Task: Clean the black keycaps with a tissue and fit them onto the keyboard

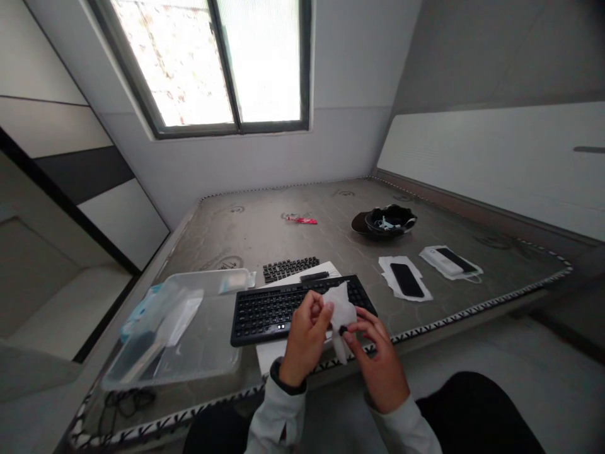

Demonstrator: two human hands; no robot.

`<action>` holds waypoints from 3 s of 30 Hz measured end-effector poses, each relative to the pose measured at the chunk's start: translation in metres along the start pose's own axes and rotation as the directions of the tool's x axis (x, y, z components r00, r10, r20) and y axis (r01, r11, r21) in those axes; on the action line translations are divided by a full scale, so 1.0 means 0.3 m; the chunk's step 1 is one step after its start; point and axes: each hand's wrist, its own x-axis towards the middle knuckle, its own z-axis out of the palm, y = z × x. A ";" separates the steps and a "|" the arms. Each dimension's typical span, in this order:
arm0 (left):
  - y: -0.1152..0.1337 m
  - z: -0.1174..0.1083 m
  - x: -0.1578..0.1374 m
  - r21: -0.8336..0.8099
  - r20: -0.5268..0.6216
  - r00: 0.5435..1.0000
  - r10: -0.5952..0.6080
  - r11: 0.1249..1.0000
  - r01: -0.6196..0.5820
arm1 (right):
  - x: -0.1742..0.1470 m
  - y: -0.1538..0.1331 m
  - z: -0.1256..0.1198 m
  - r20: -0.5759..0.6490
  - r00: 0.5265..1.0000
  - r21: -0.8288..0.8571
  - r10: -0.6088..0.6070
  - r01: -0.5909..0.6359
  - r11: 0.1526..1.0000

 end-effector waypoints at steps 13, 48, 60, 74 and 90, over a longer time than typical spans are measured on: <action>-0.052 -0.033 0.016 -0.234 0.121 0.989 -0.090 0.965 0.117 | -0.019 0.016 -0.007 0.151 0.964 0.280 0.219 -0.254 0.926; -0.046 0.019 -0.006 0.047 0.147 0.988 0.041 0.998 -0.049 | 0.009 0.007 -0.038 0.151 0.948 0.371 0.279 -0.316 0.873; -0.053 0.033 -0.009 0.045 0.164 0.986 0.034 0.998 -0.042 | 0.008 0.030 -0.035 -0.161 0.970 0.335 0.182 -0.120 0.934; -0.052 0.034 -0.012 0.133 0.131 0.991 0.041 0.989 -0.058 | -0.022 0.006 -0.028 -0.426 0.904 -0.025 0.024 -0.038 0.999; -0.076 0.016 0.004 -0.058 0.100 0.995 0.026 0.998 -0.021 | -0.055 -0.044 0.014 -0.263 0.941 0.049 -0.211 0.232 0.971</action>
